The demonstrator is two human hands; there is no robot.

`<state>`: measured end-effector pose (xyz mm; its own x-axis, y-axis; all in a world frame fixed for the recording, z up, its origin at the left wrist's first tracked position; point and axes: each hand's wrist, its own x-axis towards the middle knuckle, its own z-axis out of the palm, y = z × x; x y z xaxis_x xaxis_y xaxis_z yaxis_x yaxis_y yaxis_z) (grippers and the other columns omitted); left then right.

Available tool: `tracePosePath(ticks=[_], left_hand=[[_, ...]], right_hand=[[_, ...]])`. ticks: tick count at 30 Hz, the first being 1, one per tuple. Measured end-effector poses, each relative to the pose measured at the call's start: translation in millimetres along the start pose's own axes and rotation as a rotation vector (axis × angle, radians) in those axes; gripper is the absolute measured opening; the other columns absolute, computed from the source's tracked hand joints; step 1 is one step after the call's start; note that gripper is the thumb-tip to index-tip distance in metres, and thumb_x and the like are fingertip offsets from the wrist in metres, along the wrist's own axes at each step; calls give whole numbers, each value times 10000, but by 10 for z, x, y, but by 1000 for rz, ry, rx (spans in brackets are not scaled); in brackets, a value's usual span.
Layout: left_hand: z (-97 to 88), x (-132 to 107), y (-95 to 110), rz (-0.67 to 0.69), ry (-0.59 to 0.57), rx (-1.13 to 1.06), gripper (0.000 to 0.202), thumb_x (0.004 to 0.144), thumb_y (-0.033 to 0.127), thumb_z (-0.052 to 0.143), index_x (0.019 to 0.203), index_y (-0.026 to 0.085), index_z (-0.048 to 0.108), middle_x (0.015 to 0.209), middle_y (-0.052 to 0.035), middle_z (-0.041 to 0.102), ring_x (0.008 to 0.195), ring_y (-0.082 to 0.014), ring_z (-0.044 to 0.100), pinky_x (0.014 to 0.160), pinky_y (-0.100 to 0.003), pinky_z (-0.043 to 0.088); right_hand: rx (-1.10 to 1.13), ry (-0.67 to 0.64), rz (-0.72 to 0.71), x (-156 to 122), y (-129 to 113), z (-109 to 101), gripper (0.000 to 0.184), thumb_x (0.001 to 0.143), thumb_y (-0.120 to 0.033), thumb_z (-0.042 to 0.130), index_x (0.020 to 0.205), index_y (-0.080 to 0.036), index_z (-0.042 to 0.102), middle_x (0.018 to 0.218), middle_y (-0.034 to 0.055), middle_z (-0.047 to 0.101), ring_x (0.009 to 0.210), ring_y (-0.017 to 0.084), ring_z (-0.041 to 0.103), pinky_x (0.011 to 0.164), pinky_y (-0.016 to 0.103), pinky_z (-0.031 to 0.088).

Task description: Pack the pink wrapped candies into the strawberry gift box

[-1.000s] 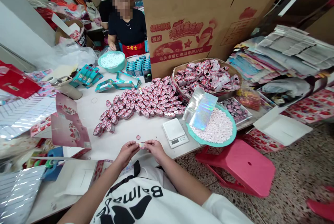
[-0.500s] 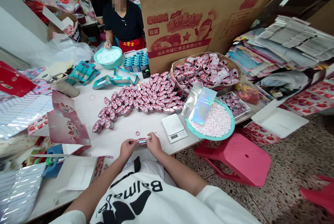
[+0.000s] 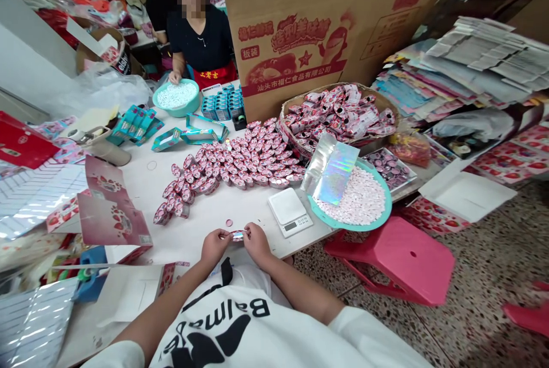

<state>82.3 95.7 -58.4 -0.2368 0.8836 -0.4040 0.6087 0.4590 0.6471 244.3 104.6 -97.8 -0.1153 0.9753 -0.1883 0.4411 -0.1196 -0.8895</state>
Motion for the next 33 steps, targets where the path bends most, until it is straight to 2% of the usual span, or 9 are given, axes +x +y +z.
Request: tracePosePath(ticks=[6, 10, 13, 16, 18, 21, 26, 30, 33], left_hand=[[9, 20, -24, 26, 50, 47, 149, 724, 329, 668, 687, 195, 615, 806, -51, 668, 823, -212, 597, 750, -306, 396], [13, 129, -132, -51, 96, 29, 286, 602, 324, 773, 677, 183, 535, 764, -43, 603, 793, -229, 578, 742, -325, 411], [73, 193, -169, -33, 6, -72, 214, 645, 246, 729, 793, 171, 593, 805, -32, 636, 760, -188, 599, 742, -301, 445], [167, 224, -131, 79, -125, -177, 189, 668, 177, 687, 856, 190, 666, 907, -33, 688, 876, -173, 626, 846, -285, 458], [220, 244, -106, 126, -190, -222, 173, 661, 198, 701, 833, 195, 701, 895, -37, 707, 900, -185, 629, 874, -295, 462], [246, 283, -139, 120, -254, -276, 187, 672, 284, 712, 822, 172, 719, 839, -54, 727, 830, -197, 649, 818, -312, 495], [196, 306, -300, 89, -285, -315, 267, 720, 344, 665, 888, 144, 721, 827, -79, 749, 801, -209, 677, 771, -323, 522], [203, 270, -281, 169, -270, -244, 272, 790, 310, 552, 956, 177, 722, 999, -107, 737, 964, -244, 661, 908, -376, 488], [206, 237, -198, 264, -314, -167, 312, 758, 263, 576, 1037, 216, 708, 1097, -99, 710, 1048, -250, 626, 969, -376, 449]], right_hand=[[-73, -23, -77, -21, -86, -25, 150, 779, -85, 499, 748, -195, 596, 795, 24, 558, 823, 185, 512, 773, 290, 392], [-114, 17, -51, 8, -102, -86, 169, 768, -101, 555, 863, -193, 660, 985, 79, 560, 964, 231, 501, 882, 347, 389], [-117, -37, -14, 59, -88, -109, 212, 731, -69, 569, 857, -186, 692, 996, 86, 601, 967, 233, 543, 897, 342, 400], [-112, -115, -1, 108, -80, -89, 197, 737, -95, 572, 833, -187, 717, 891, 74, 662, 866, 223, 596, 822, 321, 422], [-107, -134, 21, 146, -75, -72, 164, 724, -137, 612, 825, -192, 728, 866, 74, 685, 841, 228, 609, 797, 321, 425], [-75, -156, 64, 222, -48, -67, 91, 681, -178, 669, 744, -201, 731, 800, 56, 705, 826, 229, 626, 784, 319, 439], [-14, -195, 176, 313, 31, -87, 93, 645, -148, 641, 646, -198, 719, 514, -7, 612, 586, 190, 605, 661, 309, 468], [21, -159, 187, 307, 48, -98, 111, 587, -122, 642, 623, -202, 709, 661, 16, 670, 778, 226, 643, 773, 330, 470], [62, -162, 212, 315, 37, -97, 71, 576, -136, 645, 588, -198, 677, 669, 21, 666, 819, 238, 642, 803, 342, 473]])
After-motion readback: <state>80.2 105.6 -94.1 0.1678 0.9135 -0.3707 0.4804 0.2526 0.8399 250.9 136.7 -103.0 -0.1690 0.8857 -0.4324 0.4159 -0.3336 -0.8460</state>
